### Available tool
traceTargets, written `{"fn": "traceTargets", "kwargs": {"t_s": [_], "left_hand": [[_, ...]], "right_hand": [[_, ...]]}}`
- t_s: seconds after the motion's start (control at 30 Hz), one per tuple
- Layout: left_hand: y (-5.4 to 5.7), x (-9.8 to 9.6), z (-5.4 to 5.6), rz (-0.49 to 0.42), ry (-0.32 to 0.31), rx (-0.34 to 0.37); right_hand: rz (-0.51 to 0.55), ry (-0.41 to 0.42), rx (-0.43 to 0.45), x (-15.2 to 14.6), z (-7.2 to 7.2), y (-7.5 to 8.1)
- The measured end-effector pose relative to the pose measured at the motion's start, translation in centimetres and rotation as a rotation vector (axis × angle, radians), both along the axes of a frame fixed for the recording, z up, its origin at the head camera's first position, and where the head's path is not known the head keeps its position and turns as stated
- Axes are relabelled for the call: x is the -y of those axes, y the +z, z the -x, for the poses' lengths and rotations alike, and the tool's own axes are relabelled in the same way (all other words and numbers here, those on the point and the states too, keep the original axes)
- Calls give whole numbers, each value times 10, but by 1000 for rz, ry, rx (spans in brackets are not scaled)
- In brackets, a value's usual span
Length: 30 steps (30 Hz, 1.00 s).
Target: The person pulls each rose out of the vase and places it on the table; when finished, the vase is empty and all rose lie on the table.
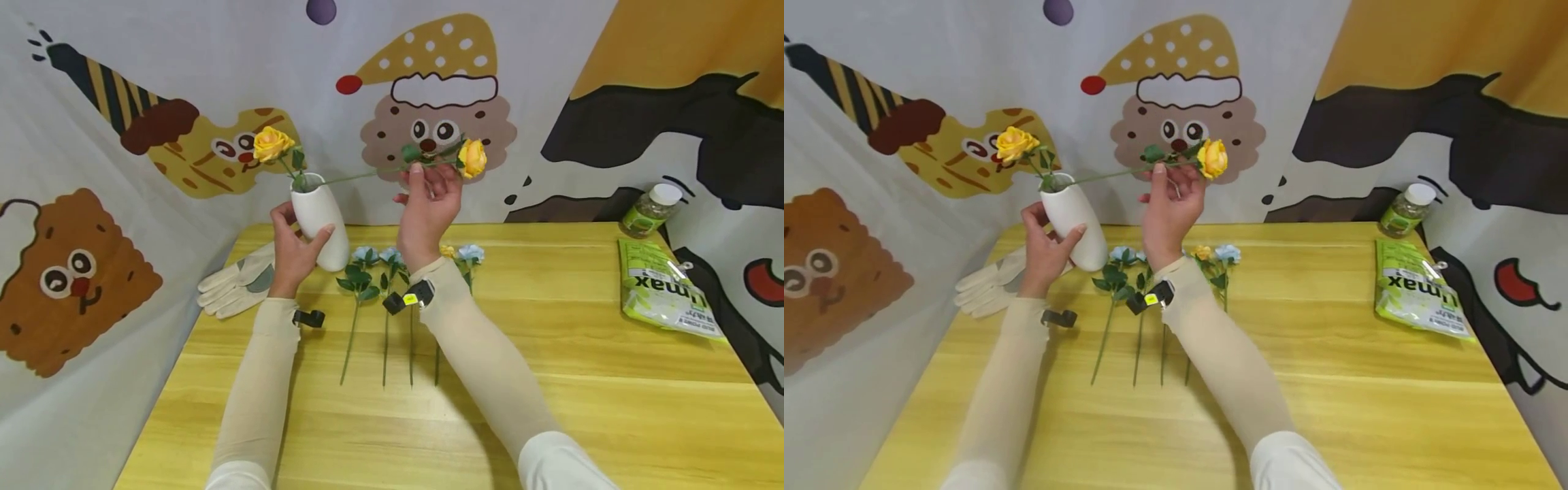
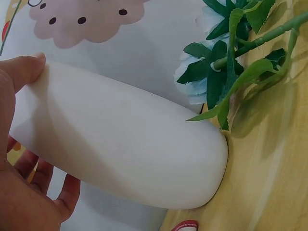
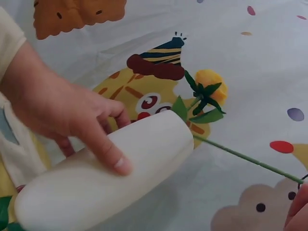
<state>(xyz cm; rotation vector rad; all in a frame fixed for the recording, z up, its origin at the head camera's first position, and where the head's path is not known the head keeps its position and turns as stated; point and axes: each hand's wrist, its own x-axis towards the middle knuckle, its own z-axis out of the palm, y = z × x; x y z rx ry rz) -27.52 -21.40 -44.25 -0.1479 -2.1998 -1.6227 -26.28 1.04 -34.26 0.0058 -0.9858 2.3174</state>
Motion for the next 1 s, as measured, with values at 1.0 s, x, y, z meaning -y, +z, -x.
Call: {"fn": "traceTargets", "kwargs": {"t_s": [1.0], "left_hand": [[24, -12, -18, -25, 0, 32]], "right_hand": [[-582, 260, 347, -117, -40, -63]]}}
